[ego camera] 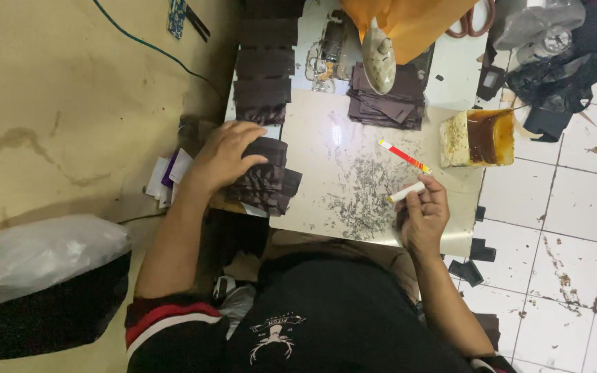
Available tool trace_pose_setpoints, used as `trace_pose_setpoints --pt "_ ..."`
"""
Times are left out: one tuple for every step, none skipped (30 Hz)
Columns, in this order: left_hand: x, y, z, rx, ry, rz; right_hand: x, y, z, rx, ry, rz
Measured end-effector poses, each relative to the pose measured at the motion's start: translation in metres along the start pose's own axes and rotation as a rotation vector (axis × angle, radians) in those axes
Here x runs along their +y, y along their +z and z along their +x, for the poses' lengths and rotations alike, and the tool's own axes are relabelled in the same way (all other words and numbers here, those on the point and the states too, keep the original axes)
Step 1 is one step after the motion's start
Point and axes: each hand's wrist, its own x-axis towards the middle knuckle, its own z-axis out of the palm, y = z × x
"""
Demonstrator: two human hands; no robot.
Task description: The person repeatedly picks up small dark rectangular leather pieces from a stack, applies a brown liquid from a container using a white applicator to the edges, and places them into a separate pile. This cycle is performed continuously throughout the clip.
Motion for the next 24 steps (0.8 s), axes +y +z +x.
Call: trace_pose_setpoints --pt "0.000 0.003 -0.003 -0.006 0.003 -0.006 -0.002 0.000 0.002 0.007 0.003 -0.006" --pt "0.001 0.006 -0.006 0.003 0.005 -0.021 -0.003 -0.001 0.004 0.009 0.039 0.015" --pt "0.001 0.010 -0.007 0.011 0.012 -0.038 -0.006 -0.003 0.007 0.014 0.072 0.033" --pt "0.002 0.009 -0.010 0.005 0.020 -0.047 -0.015 0.004 0.008 0.025 0.071 0.025" --pt "0.003 0.009 -0.011 0.038 0.008 -0.011 -0.026 0.010 0.008 0.042 0.131 0.080" --pt "0.004 0.009 -0.011 0.071 -0.004 0.025 -0.037 0.014 0.008 0.059 0.189 0.135" --pt "0.003 0.010 -0.012 0.062 0.016 0.009 -0.039 0.015 0.009 0.082 0.183 0.123" --pt "0.002 0.011 -0.013 0.084 0.016 0.055 -0.041 0.015 0.009 0.092 0.224 0.156" --pt "0.001 0.011 -0.013 0.107 0.019 0.100 -0.043 0.015 0.011 0.104 0.262 0.191" --pt "0.002 0.012 -0.013 0.100 0.043 0.084 -0.047 0.016 0.010 0.129 0.252 0.180" --pt "0.003 0.013 -0.014 0.102 0.022 0.107 -0.051 0.017 0.011 0.128 0.270 0.210" --pt "0.003 0.012 -0.015 0.105 0.002 0.129 -0.055 0.019 0.012 0.126 0.289 0.239" --pt "0.006 0.012 -0.014 0.102 0.016 0.123 -0.057 0.017 0.012 0.139 0.281 0.236" --pt "0.010 0.010 -0.015 0.118 0.015 0.122 -0.060 0.017 0.011 0.124 0.273 0.224" --pt "0.013 0.008 -0.017 0.137 0.008 0.125 -0.061 0.018 0.012 0.102 0.267 0.215" --pt "0.015 0.008 -0.016 0.137 0.016 0.123 -0.068 0.021 0.011 0.108 0.262 0.214" --pt "0.017 0.008 -0.016 0.133 0.001 0.104 -0.074 0.025 0.011 0.094 0.249 0.202" --pt "0.018 0.007 -0.017 0.129 -0.014 0.085 -0.079 0.030 0.011 0.080 0.235 0.189" --pt "0.017 0.008 -0.016 0.130 -0.013 0.087 -0.077 0.027 0.011 0.079 0.234 0.190" --pt "0.015 0.009 -0.016 0.133 -0.017 0.075 -0.075 0.025 0.011 0.073 0.227 0.181" --pt "0.013 0.010 -0.016 0.135 -0.022 0.064 -0.073 0.023 0.011 0.067 0.222 0.171" --pt "0.014 0.006 -0.015 0.135 -0.023 0.065 -0.073 0.023 0.011 0.065 0.223 0.173" --pt "0.016 0.003 -0.015 0.152 -0.011 0.067 -0.074 0.023 0.010 0.059 0.203 0.157" --pt "0.017 0.000 -0.014 0.169 0.001 0.068 -0.075 0.023 0.010 0.053 0.184 0.141"
